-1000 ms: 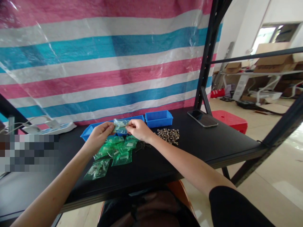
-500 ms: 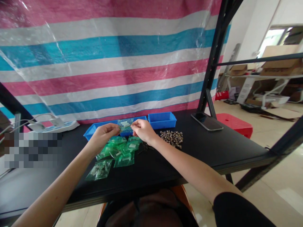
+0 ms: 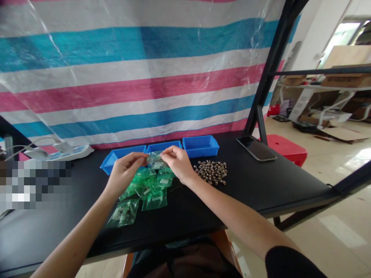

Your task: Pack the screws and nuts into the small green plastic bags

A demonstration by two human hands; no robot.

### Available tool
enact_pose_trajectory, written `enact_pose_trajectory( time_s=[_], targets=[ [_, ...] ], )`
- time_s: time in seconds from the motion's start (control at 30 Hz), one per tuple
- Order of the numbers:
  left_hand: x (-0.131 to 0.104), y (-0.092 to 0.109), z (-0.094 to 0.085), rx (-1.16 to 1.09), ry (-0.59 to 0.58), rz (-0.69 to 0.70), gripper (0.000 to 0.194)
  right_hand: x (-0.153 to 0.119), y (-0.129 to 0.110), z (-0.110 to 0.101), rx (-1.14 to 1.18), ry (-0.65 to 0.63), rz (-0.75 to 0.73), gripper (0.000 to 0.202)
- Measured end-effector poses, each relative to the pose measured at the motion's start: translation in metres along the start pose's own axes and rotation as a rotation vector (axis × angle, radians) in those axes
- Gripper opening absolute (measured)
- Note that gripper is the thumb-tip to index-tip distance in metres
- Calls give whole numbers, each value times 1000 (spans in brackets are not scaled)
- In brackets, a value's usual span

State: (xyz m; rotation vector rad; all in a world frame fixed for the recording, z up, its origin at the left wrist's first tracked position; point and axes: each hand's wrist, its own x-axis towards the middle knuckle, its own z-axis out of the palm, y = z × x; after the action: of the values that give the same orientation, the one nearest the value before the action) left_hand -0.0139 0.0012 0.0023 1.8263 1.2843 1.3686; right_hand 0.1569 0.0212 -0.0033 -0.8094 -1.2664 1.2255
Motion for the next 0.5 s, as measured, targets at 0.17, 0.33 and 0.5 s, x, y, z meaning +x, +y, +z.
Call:
enact_pose_trajectory(
  time_s=[0.17, 0.33, 0.5],
  targets=[
    [2, -5, 8, -182, -3, -93, 29, 0, 10, 3, -108, -2, -49, 24],
    [2, -10, 9, -201, -36, -118, 31, -3, 11, 1, -178, -42, -86, 25],
    [2, -11, 5, -141, -9, -92, 35, -6, 8, -2, -269, -103, -92, 20]
  ],
)
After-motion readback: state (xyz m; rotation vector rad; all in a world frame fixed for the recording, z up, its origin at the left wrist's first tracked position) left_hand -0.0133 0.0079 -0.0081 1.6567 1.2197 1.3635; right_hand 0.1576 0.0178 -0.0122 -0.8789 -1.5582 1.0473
